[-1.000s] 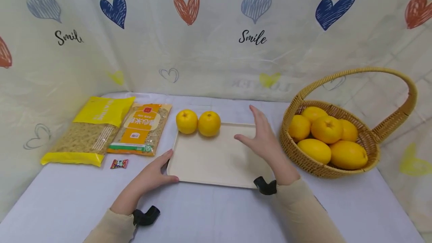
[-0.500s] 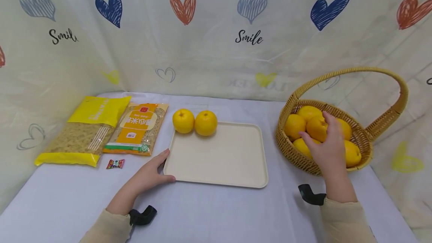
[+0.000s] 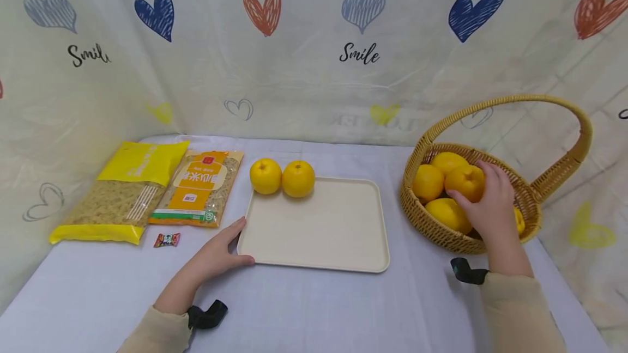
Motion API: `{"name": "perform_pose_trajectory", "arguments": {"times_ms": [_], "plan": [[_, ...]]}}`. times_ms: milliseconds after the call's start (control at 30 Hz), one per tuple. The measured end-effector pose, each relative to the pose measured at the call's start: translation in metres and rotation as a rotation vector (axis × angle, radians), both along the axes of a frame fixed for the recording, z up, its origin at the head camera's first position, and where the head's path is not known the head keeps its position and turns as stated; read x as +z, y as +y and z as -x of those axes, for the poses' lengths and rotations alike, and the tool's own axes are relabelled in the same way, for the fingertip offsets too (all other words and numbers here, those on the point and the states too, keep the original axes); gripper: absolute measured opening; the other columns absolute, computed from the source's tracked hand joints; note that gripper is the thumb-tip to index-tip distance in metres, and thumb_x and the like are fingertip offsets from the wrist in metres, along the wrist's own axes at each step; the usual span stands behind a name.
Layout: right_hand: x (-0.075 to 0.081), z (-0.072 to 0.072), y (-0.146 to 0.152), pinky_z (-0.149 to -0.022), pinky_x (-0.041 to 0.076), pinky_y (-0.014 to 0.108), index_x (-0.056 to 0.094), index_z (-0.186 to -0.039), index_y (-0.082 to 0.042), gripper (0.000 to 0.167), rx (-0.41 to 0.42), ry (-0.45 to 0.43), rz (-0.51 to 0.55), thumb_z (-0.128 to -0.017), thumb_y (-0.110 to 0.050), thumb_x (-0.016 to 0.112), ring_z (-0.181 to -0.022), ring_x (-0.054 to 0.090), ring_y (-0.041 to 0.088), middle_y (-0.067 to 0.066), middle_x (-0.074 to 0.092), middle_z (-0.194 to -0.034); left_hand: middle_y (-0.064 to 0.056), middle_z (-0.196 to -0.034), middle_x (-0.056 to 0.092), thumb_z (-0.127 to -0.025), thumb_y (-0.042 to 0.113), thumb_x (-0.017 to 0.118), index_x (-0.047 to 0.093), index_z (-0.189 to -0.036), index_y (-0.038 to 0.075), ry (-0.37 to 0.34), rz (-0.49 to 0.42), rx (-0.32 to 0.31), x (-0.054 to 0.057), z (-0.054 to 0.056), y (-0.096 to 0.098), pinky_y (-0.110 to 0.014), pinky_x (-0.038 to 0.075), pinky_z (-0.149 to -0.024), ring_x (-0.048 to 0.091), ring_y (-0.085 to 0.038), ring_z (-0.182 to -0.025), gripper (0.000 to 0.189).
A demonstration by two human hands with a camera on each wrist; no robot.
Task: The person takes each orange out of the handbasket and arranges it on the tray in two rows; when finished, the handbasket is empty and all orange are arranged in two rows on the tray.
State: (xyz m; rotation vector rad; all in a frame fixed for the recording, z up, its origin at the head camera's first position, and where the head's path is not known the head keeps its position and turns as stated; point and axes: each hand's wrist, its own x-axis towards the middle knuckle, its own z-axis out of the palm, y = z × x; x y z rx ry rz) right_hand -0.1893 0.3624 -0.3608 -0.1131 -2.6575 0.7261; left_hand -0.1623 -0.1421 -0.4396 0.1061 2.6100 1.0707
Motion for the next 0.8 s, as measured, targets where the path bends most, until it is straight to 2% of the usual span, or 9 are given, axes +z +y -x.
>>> {"name": "perform_pose_trajectory", "arguments": {"times_ms": [200, 467, 700, 800], "plan": [[-0.0072, 0.0076, 0.009, -0.105, 0.011, 0.064, 0.019, -0.143, -0.001, 0.08, -0.026, -0.086, -0.032, -0.084, -0.036, 0.062, -0.131, 0.012, 0.05, 0.03, 0.016, -0.145, -0.003, -0.151, 0.023, -0.063, 0.043, 0.079, 0.025, -0.144, 0.013, -0.007, 0.004, -0.001, 0.0002, -0.0016, 0.0001, -0.047, 0.021, -0.112, 0.022, -0.026, -0.139, 0.102], [-0.009, 0.0091, 0.0091, -0.104, 0.011, 0.066, 0.014, -0.144, -0.002, 0.086, -0.056, -0.154, -0.053, -0.084, -0.045, 0.058, -0.129, 0.01, 0.053, 0.033, 0.013, -0.144, -0.002, -0.151, 0.023, -0.063, 0.043, 0.079, 0.025, -0.144, 0.013, -0.004, 0.008, 0.001, 0.001, -0.0014, 0.0006, -0.047, 0.021, -0.112, 0.021, -0.025, -0.139, 0.101], [-0.0084, 0.0105, 0.0087, -0.104, 0.013, 0.065, 0.012, -0.145, -0.003, 0.086, -0.062, -0.18, -0.04, -0.085, -0.047, 0.056, -0.127, 0.017, 0.054, 0.034, 0.017, -0.143, -0.002, -0.151, 0.023, -0.064, 0.042, 0.079, 0.025, -0.144, 0.013, -0.005, 0.017, 0.0, 0.0021, -0.0009, 0.0008, -0.047, 0.021, -0.112, 0.021, -0.025, -0.139, 0.101], [-0.0079, 0.0102, 0.0084, -0.104, 0.014, 0.064, 0.014, -0.145, -0.003, 0.085, -0.067, -0.164, -0.037, -0.085, -0.045, 0.056, -0.127, 0.018, 0.053, 0.033, 0.019, -0.143, -0.003, -0.151, 0.024, -0.064, 0.041, 0.079, 0.026, -0.144, 0.012, 0.0, 0.021, -0.004, 0.0028, -0.001, 0.0008, -0.047, 0.021, -0.112, 0.022, -0.025, -0.139, 0.101]]}}
